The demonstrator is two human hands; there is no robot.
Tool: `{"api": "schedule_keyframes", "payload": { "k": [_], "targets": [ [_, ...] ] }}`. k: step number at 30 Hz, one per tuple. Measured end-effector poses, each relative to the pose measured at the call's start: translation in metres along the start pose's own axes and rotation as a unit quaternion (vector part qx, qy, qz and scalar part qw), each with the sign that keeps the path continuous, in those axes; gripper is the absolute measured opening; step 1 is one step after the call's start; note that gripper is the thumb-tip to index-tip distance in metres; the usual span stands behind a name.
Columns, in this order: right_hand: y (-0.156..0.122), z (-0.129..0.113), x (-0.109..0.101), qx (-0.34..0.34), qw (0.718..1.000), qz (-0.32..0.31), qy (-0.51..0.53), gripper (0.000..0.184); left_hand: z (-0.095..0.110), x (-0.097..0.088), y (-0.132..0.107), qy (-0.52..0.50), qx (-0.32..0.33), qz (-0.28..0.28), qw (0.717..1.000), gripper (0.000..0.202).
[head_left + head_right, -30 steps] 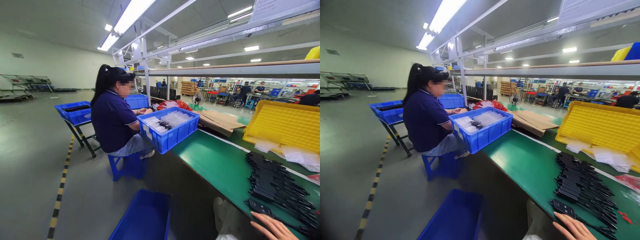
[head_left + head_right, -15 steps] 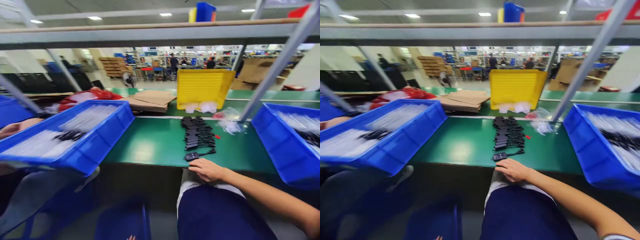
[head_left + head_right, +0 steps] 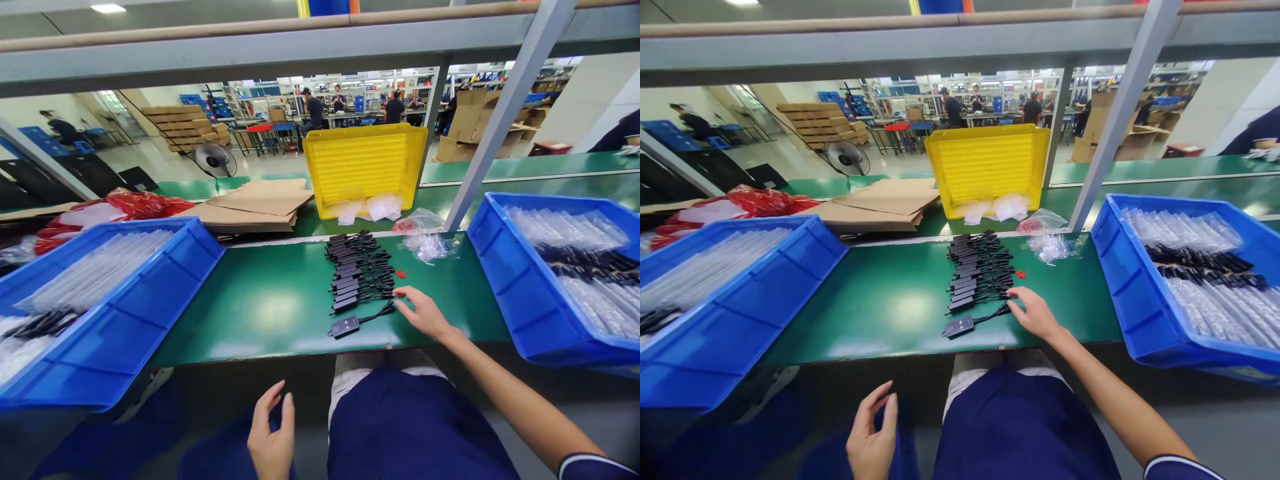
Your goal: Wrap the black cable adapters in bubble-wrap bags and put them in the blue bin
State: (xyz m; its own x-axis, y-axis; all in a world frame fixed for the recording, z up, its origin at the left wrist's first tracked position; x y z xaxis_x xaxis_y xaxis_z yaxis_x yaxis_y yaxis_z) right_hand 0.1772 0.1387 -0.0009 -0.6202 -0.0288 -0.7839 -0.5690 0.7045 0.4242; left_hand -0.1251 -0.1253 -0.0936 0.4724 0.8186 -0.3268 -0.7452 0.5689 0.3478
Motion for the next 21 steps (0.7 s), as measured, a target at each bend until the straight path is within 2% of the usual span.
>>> {"api": "schedule_keyframes", "payload": {
  "k": [2,4,5,7,9,12,15,16,18,19,21],
  "targets": [
    [0.010,0.038,-0.016,0.075,0.997,0.037,-0.003,0.024,0.065,0.042,0.013,0.063,0.169,-0.075,0.981,0.033],
    [0.018,0.073,-0.025,0.136,0.989,0.057,-0.013,0.025,0.108,0.081,0.021,0.105,0.281,-0.126,0.946,0.039],
    [0.021,0.089,-0.027,0.161,0.985,0.062,-0.019,0.026,0.120,0.099,0.026,0.120,0.314,-0.148,0.930,0.043],
    [0.028,0.115,-0.026,0.198,0.978,0.061,-0.031,0.026,0.131,0.129,0.035,0.137,0.346,-0.187,0.909,0.051],
    [0.034,0.134,-0.021,0.219,0.974,0.051,-0.040,0.024,0.132,0.145,0.046,0.141,0.348,-0.205,0.904,0.054],
    [0.044,0.149,-0.010,0.225,0.973,0.034,-0.046,0.023,0.133,0.143,0.076,0.127,0.303,-0.202,0.923,0.049],
    [0.049,0.149,-0.001,0.215,0.975,0.025,-0.043,0.026,0.159,0.117,0.123,0.017,0.207,-0.168,0.964,0.043],
    [0.049,0.147,0.001,0.209,0.977,0.022,-0.040,0.028,0.176,0.103,0.140,-0.067,0.177,-0.137,0.972,0.043],
    [0.046,0.145,-0.001,0.197,0.980,0.018,-0.028,0.034,0.224,0.082,0.167,-0.187,0.172,-0.095,0.963,0.052],
    [0.043,0.148,-0.006,0.194,0.981,0.020,-0.021,0.037,0.251,0.075,0.178,-0.201,0.192,-0.080,0.957,0.060],
    [0.033,0.168,-0.035,0.240,0.967,0.081,-0.013,0.041,0.293,0.065,0.196,-0.145,0.222,-0.037,0.963,0.082]
  ]
}}
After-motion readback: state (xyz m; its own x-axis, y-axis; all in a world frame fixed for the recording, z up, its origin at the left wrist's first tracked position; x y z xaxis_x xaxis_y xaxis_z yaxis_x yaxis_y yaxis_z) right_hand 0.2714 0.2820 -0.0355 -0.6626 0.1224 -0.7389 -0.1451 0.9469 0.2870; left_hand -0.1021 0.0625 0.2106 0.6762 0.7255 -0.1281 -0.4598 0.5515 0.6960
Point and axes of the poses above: each hand's wrist, its own y-axis towards the middle knuckle, its own x-axis out of the palm, z = x × y, the point moved 10 cm from there along y, towards the middle knuckle, and after that the axes turned 3 degrees about -y, right-handed, at the moved point
